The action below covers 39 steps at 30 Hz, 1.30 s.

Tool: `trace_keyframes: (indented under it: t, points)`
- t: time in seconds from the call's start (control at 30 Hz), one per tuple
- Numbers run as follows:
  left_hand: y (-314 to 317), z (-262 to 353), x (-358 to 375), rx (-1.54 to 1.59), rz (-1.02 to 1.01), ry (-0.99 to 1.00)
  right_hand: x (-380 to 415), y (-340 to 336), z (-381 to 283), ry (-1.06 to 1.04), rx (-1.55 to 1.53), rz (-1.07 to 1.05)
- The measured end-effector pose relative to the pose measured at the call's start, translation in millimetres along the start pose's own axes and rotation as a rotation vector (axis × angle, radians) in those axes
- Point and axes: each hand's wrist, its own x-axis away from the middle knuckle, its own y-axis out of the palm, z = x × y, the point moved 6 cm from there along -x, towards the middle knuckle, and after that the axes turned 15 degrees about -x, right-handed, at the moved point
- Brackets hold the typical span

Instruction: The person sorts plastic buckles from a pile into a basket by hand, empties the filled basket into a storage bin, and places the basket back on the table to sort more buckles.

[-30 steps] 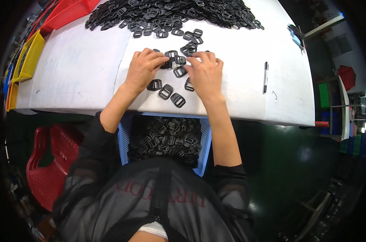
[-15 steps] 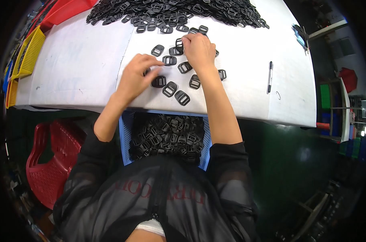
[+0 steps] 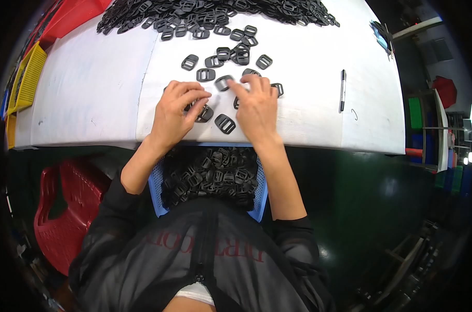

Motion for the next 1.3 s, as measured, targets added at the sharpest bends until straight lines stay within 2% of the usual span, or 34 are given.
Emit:
trace_keyframes:
  t: [0.07,0.17,0.2,0.33,0.43,0.47,0.57,0.6,0.7,0.77,0.87,0.97,1.03,1.1,1.2,1.3]
  points:
    - [4.1,-0.4,-16.3,-0.063,0.022,0.031,-3.4,0.0,-4.3,-0.028,-0.022,-0.022]
    - [27.2,-5.9,-43.1,-0.172,0.051,0.094,-26.1,-5.7,13.6,0.044,-0.065,0.114]
    - [38.6,-7.3,-51.1,-0.19,0.0,0.093,-34.2,-5.5,18.9,0.038,-0.082,0.151]
    - [63.1,-13.9,-63.8,-0.355,-0.145,0.097,-48.1,9.2,47.8,0.044,0.07,0.063]
    - [51.8,-16.9,-63.8,-0.413,-0.179,0.101,-39.4,-5.4,62.0,0.26,0.001,0.033]
    - [49.0,-19.2,-63.2,-0.402,-0.12,0.114,-35.5,-8.9,78.9,0.584,-0.269,-0.06]
    - [55.8,-19.6,-71.2,-0.37,-0.101,0.123,-43.4,-32.4,80.7,0.401,0.114,0.039]
    - [61.6,-16.8,-75.2,-0.388,-0.104,0.112,-49.8,-29.7,84.1,0.376,0.059,0.041]
    - [79.5,-8.4,-87.0,-0.415,-0.131,0.047,-71.8,-2.1,76.4,0.088,-0.196,-0.022]
    - [86.8,-12.0,-89.6,-0.401,-0.188,-0.032,-79.1,11.4,75.9,-0.01,-0.146,-0.047]
    - [77.5,-13.1,-88.0,-0.414,-0.237,-0.033,-83.5,14.1,75.9,-0.101,-0.05,-0.069]
    - [72.7,-14.9,-84.6,-0.437,-0.289,-0.026,-87.3,16.3,77.0,-0.127,-0.037,-0.046]
    - [71.1,-14.1,-80.9,-0.476,-0.24,0.007,-95.5,8.0,91.3,0.02,-0.18,0.021]
    - [59.9,-6.0,-71.8,-0.408,-0.166,0.027,-93.6,5.6,118.1,0.334,-0.269,-0.08]
    - [45.2,19.7,-48.9,-0.295,-0.108,0.132,-75.1,-31.3,120.2,0.146,-0.15,0.132]
    - [40.0,45.0,-21.6,-0.216,-0.17,0.193,-35.2,-53.8,94.5,0.141,-0.191,0.022]
